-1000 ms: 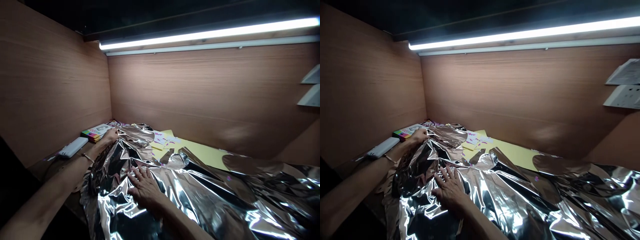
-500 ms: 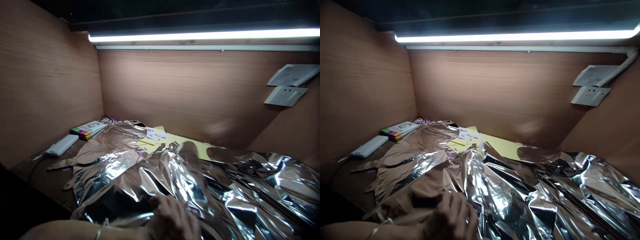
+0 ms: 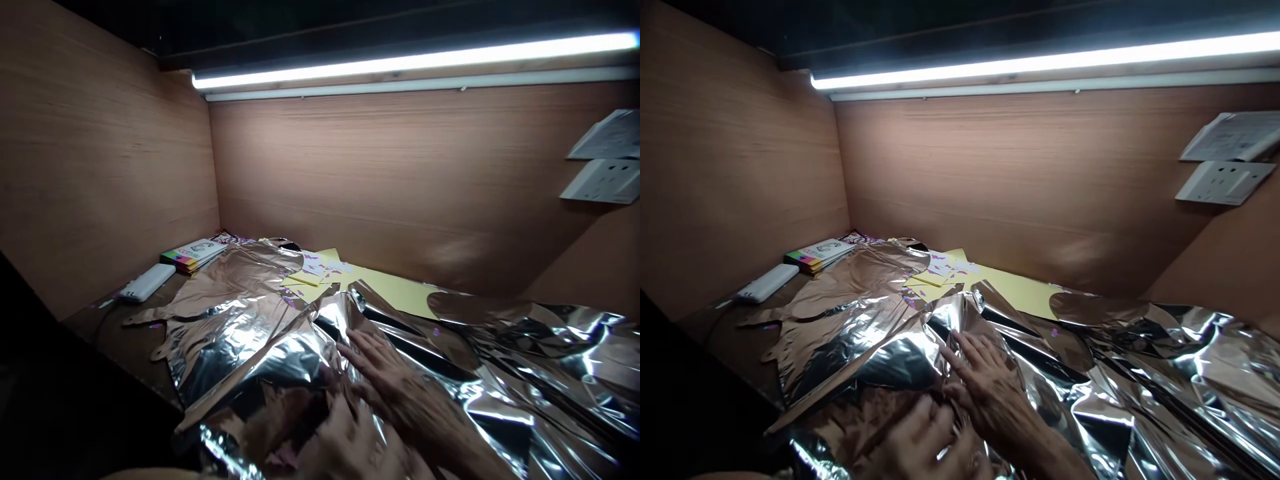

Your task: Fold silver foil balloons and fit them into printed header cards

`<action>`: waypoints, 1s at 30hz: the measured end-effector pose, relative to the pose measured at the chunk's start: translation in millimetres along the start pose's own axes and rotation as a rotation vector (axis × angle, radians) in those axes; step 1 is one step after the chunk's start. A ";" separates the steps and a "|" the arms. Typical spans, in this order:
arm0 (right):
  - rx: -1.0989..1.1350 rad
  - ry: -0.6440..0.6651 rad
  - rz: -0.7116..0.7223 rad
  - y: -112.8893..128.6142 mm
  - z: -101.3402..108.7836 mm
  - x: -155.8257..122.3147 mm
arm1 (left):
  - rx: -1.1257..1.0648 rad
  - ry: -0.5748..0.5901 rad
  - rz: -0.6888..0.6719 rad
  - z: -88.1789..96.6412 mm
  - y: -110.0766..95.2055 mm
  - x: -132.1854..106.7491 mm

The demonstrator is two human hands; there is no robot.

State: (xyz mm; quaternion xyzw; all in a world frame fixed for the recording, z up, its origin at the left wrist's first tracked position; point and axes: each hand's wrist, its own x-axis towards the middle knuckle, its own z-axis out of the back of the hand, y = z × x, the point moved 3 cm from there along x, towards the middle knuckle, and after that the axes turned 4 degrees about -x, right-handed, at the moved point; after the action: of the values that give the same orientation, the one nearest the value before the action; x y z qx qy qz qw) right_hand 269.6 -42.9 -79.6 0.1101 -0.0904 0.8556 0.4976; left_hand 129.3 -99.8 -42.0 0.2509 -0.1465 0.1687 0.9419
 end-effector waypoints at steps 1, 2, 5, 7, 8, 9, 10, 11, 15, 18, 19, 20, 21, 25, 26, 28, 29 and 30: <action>0.007 -0.002 0.007 1.9 -1.3 9.6 | -0.030 -0.009 0.038 -0.1 16.9 -4.5; 0.021 -0.008 0.020 4.2 -1.1 19.8 | -0.070 -0.022 0.083 -0.5 34.1 -10.3; 0.060 0.012 0.099 11.8 -2.9 52.8 | -0.230 0.040 0.257 -9.9 77.8 -33.8; 0.074 0.044 0.147 13.2 -14.6 73.0 | -0.301 0.218 0.297 -26.9 91.4 -53.9; 0.078 0.067 0.150 11.6 -24.9 81.0 | -0.339 0.334 0.310 -38.1 94.0 -65.7; 0.081 0.097 0.134 8.2 -37.7 87.1 | -0.382 0.440 0.329 -50.0 94.5 -78.4; 0.085 0.132 0.104 3.4 -52.2 90.9 | -0.427 0.529 0.354 -62.0 93.5 -91.4; 0.088 0.168 0.071 -2.2 -67.1 92.6 | -0.471 0.595 0.386 -73.3 91.5 -104.3; 0.090 0.245 0.017 -20.7 -111.7 87.5 | -0.566 0.655 0.459 -103.1 80.4 -140.0; 0.077 0.250 0.009 -24.4 -120.8 86.0 | -0.569 0.658 0.469 -108.4 77.3 -146.1; 0.070 0.246 0.006 -24.0 -120.1 86.5 | -0.577 0.665 0.469 -108.3 78.3 -146.1; 0.063 0.243 0.001 -23.3 -118.1 87.0 | -0.593 0.671 0.464 -107.6 80.5 -145.9; 0.049 0.227 -0.002 -22.5 -114.6 86.8 | -0.612 0.669 0.458 -106.4 84.2 -146.0; -0.043 0.099 -0.030 -20.7 -90.6 68.0 | -0.670 0.550 0.445 -98.2 115.0 -148.6; -0.061 0.069 -0.046 -20.5 -83.8 57.8 | -0.648 0.506 0.426 -95.9 125.1 -148.3; -0.071 0.049 -0.042 -18.0 -72.7 33.5 | -0.562 0.440 0.333 -93.8 143.2 -144.8; -0.070 0.052 -0.020 -15.6 -69.0 20.9 | -0.520 0.426 0.262 -94.6 150.2 -141.8; -0.063 0.063 0.003 -12.7 -67.2 8.8 | -0.490 0.424 0.187 -97.1 155.6 -138.5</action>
State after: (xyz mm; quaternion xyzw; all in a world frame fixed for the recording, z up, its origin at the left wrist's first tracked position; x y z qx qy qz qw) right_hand 269.9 -11.6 -141.0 0.0673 -0.1020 0.8560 0.5023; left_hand -37.6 44.2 -106.7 -0.0380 -0.0060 0.2627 0.9641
